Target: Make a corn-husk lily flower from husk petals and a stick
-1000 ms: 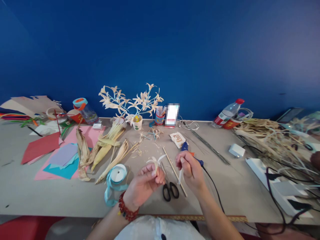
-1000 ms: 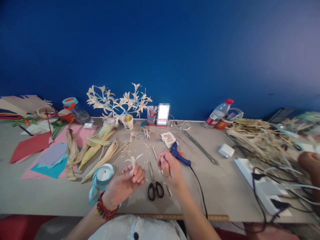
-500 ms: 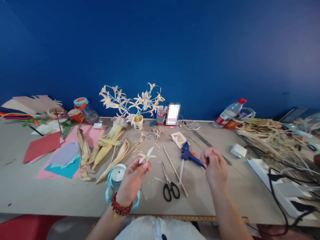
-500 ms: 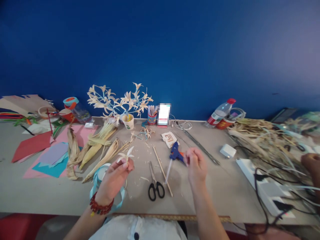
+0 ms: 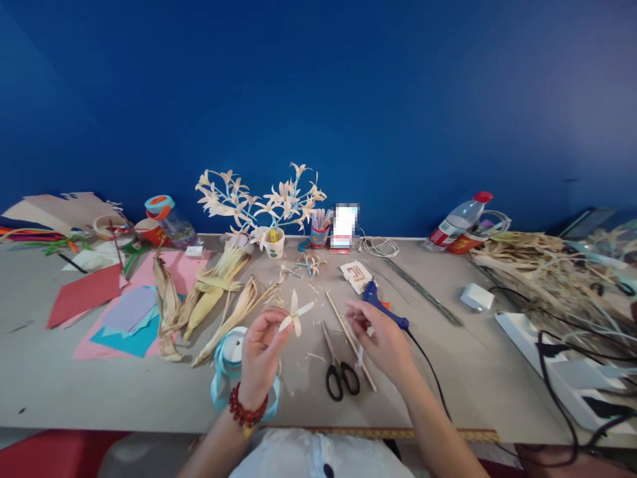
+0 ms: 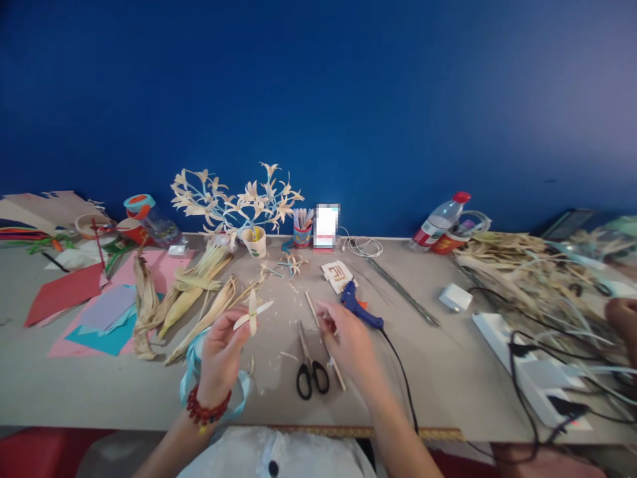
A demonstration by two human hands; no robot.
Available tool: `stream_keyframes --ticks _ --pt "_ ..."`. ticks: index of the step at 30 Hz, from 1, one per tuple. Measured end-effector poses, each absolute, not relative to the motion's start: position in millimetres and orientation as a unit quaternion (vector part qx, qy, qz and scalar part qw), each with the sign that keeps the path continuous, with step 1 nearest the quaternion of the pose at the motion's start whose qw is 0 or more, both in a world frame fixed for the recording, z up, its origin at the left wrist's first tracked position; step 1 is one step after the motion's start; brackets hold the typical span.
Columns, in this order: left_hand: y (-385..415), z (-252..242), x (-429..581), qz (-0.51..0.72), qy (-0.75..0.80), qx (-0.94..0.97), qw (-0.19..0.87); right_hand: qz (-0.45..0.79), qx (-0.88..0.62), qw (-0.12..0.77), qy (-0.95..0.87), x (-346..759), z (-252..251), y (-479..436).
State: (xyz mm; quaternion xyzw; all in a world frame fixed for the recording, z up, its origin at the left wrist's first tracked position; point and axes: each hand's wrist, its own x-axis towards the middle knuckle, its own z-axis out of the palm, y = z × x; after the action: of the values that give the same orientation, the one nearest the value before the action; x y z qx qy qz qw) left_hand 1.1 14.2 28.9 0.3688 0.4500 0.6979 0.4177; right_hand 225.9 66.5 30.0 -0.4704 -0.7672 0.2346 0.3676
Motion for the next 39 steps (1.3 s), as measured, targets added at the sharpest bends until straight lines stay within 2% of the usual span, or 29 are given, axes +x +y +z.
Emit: stream_keyframes --ticks 4,11,15,22,29,39 --pt "15 26 7 0.712 0.435 0.354 0.422 0.131 -0.466 0.375 -0.79 207 35 60" --pt "14 24 25 0.7 0.419 0.268 0.512 0.291 -0.326 0.433 -0.788 169 45 36" --pt "11 29 34 0.697 0.397 0.234 0.549 0.299 -0.316 0.474 -0.765 158 41 32" --pt "7 34 42 0.705 0.365 0.202 0.573 0.303 -0.306 0.49 -0.758 156 39 35" --pt "7 35 37 0.672 0.351 0.276 0.591 0.387 -0.328 0.456 -0.732 160 38 36" --pt "5 24 28 0.652 0.374 0.303 0.586 0.376 -0.325 0.435 -0.751 163 28 35"
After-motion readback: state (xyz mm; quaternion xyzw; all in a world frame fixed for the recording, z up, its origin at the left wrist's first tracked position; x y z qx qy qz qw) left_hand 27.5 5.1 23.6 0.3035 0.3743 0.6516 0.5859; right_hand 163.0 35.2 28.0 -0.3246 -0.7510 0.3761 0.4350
